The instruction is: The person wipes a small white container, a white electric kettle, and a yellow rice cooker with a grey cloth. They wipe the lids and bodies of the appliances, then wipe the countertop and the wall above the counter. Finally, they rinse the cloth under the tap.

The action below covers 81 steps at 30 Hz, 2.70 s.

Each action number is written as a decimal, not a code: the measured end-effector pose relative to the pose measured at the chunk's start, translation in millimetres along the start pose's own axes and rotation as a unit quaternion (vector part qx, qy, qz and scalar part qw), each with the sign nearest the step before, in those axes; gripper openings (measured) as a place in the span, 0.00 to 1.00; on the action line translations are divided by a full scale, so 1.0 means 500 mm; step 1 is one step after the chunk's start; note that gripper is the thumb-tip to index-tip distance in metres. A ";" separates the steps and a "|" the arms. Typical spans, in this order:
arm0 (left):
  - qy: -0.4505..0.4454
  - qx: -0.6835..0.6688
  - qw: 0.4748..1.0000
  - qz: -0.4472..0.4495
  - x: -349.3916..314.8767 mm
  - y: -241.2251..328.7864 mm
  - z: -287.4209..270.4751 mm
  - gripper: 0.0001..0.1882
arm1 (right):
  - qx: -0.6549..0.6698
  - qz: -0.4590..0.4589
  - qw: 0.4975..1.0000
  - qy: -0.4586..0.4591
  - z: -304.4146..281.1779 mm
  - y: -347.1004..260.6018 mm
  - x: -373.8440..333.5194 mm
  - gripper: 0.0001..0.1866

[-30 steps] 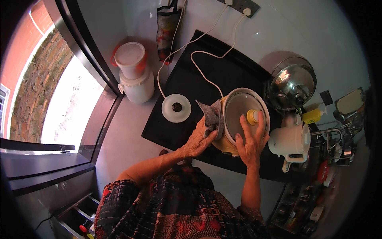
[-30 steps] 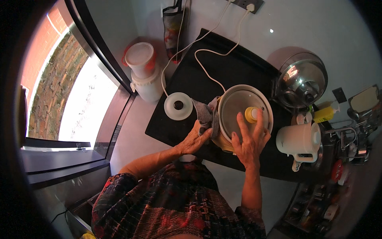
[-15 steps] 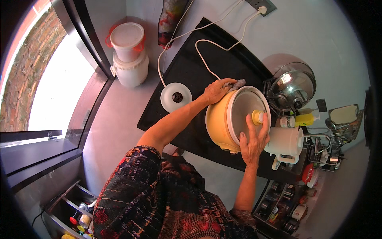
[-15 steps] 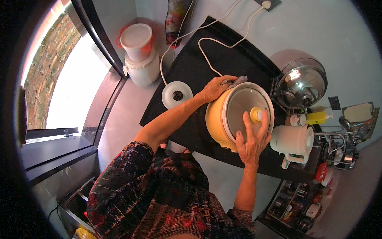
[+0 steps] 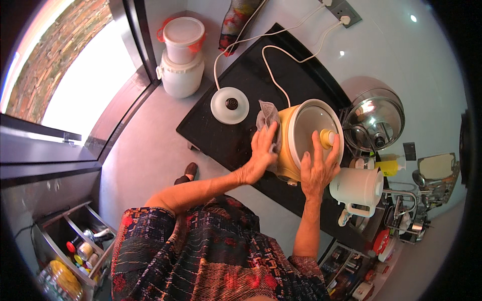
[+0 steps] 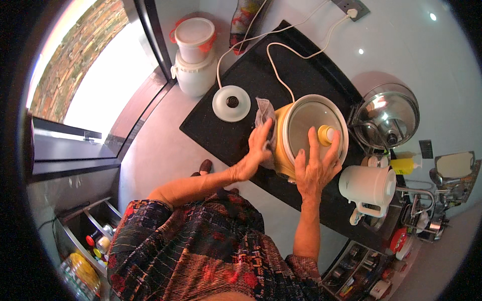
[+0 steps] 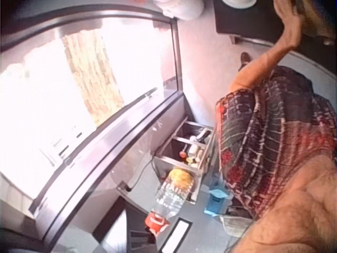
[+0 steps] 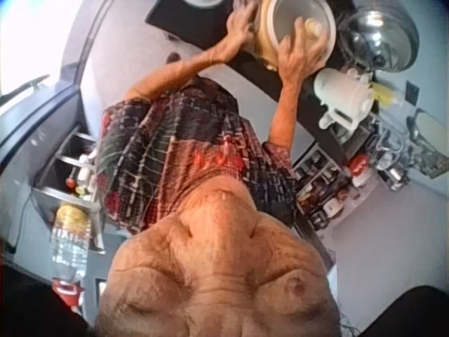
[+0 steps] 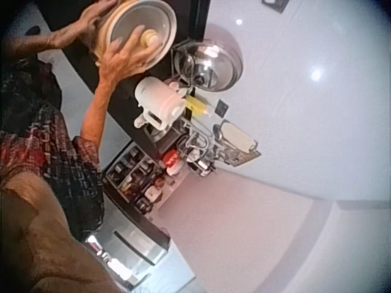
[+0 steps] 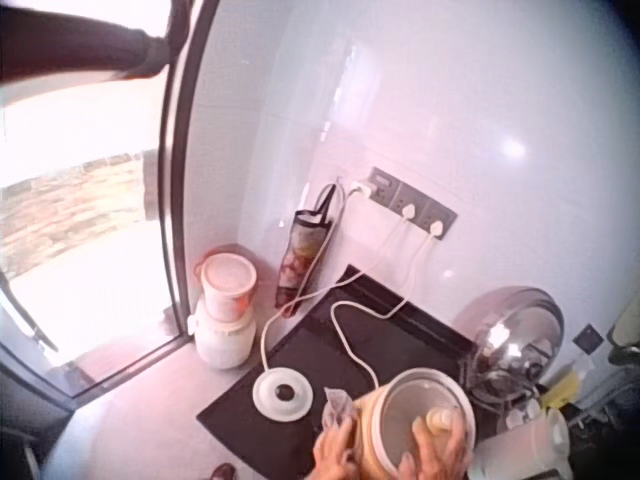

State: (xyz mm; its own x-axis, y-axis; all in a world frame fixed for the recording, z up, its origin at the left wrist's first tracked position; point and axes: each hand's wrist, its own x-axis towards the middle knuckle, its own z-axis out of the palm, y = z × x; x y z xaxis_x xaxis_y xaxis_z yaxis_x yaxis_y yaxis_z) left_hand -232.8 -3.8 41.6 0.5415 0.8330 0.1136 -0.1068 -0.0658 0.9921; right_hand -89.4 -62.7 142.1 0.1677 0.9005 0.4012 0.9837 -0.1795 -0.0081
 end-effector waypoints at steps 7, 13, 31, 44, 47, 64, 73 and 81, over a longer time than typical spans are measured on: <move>0.061 0.120 0.975 0.177 -0.099 -0.011 0.107 0.43 | -0.012 -0.027 0.999 0.024 0.014 0.015 -0.012 0.27; 0.154 0.059 0.979 0.118 -0.027 -0.024 0.061 0.34 | -0.026 -0.037 0.998 0.036 0.018 0.019 -0.010 0.27; 0.219 0.049 0.968 0.112 -0.001 0.045 0.069 0.30 | -0.021 -0.039 0.998 0.053 0.015 0.011 -0.009 0.27; -0.271 -0.229 0.932 -0.078 0.401 0.030 -0.073 0.21 | 0.021 -0.016 1.000 0.000 -0.008 0.003 0.005 0.30; -0.298 -0.124 0.932 -0.163 0.439 0.032 -0.052 0.23 | 0.021 0.005 1.000 -0.018 -0.017 -0.005 0.009 0.30; -0.124 -0.016 0.984 -0.127 0.169 -0.061 -0.091 0.26 | 0.051 0.032 0.998 0.000 -0.012 -0.007 0.016 0.33; 0.025 -0.108 0.958 -0.266 -0.023 0.013 0.027 0.44 | 0.099 -0.019 0.990 0.102 -0.001 0.009 0.002 0.31; -0.009 -0.266 0.956 -0.125 -0.097 0.058 0.107 0.26 | 0.208 -0.115 0.950 0.201 -0.029 0.040 -0.042 0.29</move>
State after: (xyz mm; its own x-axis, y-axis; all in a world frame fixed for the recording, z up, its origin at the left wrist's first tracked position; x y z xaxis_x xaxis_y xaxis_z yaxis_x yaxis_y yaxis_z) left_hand -217.7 -75.3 68.0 0.6199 0.7757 -0.1186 -0.3772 0.4271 0.8217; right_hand -74.1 -90.7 147.0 -0.0107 0.6582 0.7527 0.9457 0.2512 -0.2062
